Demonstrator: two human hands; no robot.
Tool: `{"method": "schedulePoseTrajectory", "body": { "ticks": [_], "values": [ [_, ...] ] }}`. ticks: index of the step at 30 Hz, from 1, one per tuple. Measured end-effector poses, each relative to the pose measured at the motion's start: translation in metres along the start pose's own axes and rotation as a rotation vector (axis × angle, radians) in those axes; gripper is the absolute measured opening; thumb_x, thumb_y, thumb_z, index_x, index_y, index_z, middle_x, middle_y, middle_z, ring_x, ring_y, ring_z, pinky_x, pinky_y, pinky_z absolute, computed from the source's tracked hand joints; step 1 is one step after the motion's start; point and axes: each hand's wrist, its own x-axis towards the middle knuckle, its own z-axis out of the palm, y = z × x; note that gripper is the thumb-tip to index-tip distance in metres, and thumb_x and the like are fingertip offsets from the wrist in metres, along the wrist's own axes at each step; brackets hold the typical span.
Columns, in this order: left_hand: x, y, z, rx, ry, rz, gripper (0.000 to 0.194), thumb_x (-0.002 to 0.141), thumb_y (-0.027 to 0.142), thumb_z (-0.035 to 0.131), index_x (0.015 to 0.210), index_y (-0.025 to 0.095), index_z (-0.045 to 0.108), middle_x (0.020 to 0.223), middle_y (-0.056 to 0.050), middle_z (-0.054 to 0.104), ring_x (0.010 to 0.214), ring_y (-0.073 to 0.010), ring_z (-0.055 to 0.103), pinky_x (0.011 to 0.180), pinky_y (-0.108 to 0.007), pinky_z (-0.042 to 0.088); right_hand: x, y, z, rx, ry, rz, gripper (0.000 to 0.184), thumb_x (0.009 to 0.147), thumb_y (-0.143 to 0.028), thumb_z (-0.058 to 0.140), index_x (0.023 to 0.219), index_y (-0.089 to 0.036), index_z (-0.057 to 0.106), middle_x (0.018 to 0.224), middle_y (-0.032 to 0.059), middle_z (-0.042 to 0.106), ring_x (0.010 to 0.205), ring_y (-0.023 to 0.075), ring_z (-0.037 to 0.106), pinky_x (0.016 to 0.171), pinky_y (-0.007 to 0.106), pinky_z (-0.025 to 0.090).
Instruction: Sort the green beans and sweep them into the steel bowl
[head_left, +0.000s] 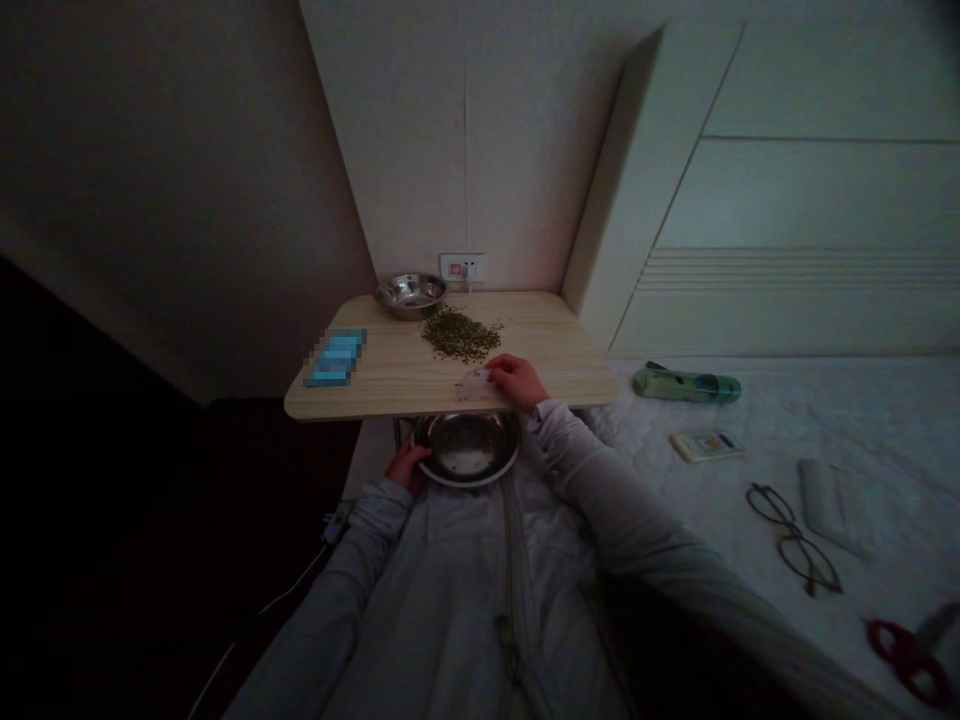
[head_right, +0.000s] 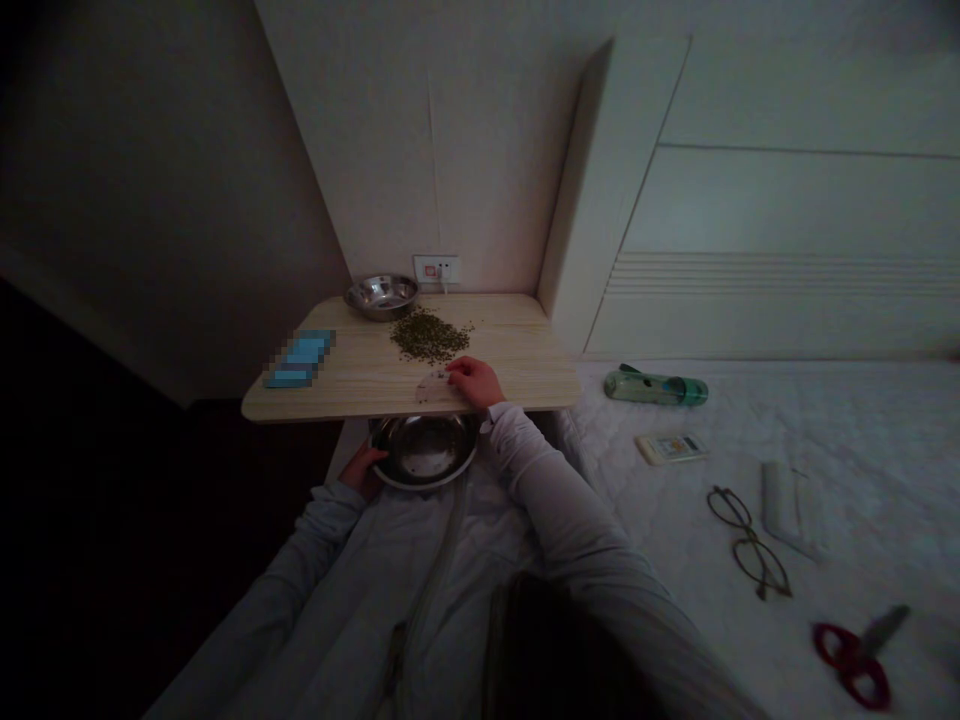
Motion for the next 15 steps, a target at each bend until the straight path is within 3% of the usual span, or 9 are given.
{"method": "schedulePoseTrajectory", "body": {
  "ticks": [15],
  "values": [
    [0.0039,-0.0015,-0.0041,0.027,-0.002,-0.020,0.058,0.048,0.010,0.060,0.105,0.019,0.057,0.070,0.000,0.065,0.073,-0.0213,0.061,0.067,-0.032,0.047,0.0013,0.0020,0.0004,-0.028,0.005,-0.006,0.021,0.062,-0.017,0.048,0.079,-0.017,0.061,0.060,-0.0034,0.059,0.053,0.0087,0.050,0.060,0.023,0.042]
  ]
}}
